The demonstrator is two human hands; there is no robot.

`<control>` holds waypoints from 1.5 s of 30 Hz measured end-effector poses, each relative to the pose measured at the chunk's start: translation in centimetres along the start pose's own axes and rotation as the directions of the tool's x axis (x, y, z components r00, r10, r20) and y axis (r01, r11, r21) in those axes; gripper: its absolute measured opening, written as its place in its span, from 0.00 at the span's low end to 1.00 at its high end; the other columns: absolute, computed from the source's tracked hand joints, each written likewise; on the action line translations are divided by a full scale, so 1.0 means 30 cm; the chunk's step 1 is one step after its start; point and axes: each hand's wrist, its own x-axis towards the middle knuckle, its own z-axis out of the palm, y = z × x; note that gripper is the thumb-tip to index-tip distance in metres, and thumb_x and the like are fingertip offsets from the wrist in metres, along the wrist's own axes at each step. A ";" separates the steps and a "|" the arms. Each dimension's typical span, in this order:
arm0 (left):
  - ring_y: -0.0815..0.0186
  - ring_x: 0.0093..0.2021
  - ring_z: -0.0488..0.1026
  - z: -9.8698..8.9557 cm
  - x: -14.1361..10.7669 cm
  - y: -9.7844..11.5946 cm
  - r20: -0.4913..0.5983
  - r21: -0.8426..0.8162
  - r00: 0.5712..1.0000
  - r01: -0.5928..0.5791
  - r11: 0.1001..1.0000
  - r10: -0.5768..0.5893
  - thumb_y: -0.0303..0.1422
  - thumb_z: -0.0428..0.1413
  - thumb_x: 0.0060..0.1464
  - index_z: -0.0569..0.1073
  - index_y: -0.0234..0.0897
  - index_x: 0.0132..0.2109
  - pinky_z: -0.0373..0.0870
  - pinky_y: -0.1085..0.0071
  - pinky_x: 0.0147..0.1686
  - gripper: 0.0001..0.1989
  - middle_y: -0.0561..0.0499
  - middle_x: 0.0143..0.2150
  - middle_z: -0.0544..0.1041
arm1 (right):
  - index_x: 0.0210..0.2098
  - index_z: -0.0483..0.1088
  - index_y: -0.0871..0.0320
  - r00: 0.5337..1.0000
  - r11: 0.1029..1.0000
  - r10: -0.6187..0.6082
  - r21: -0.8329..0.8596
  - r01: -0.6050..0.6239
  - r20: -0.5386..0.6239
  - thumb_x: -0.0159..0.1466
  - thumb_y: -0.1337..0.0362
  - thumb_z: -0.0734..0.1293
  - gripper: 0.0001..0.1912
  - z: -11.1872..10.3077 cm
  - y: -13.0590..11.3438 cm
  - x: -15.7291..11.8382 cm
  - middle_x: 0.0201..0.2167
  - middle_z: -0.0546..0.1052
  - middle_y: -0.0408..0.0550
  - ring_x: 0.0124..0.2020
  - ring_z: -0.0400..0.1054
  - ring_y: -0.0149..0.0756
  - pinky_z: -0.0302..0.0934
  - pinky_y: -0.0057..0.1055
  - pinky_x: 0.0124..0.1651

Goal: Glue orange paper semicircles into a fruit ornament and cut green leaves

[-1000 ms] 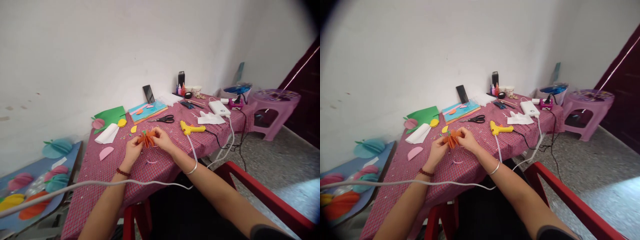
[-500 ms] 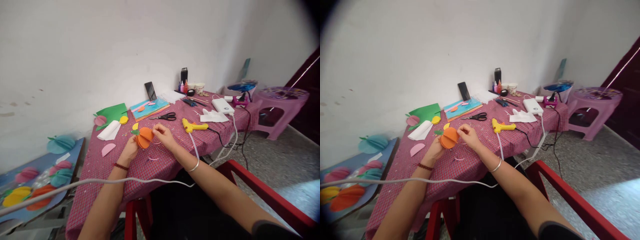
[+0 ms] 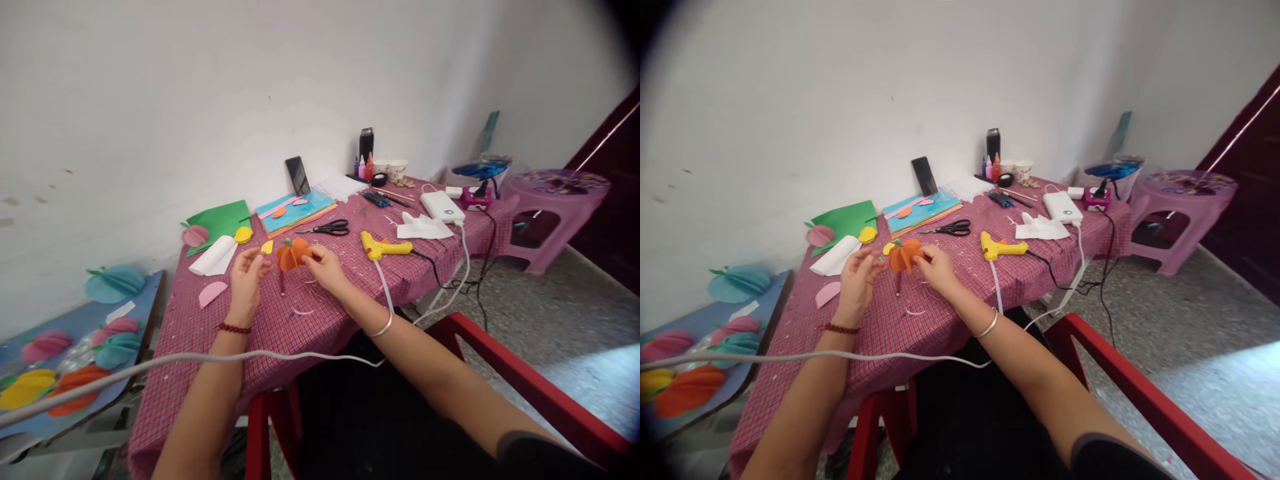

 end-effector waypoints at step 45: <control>0.64 0.39 0.74 0.025 -0.051 -0.001 0.281 0.421 0.935 -0.322 0.848 0.215 0.29 0.58 0.51 0.78 0.38 0.38 0.69 0.67 0.44 0.06 0.50 0.37 0.78 | 0.41 0.76 0.56 0.961 0.959 -0.232 -0.128 0.251 0.148 0.59 0.74 0.64 0.14 -0.002 -0.049 -0.035 0.43 0.78 0.52 0.47 0.69 0.40 0.60 0.40 0.54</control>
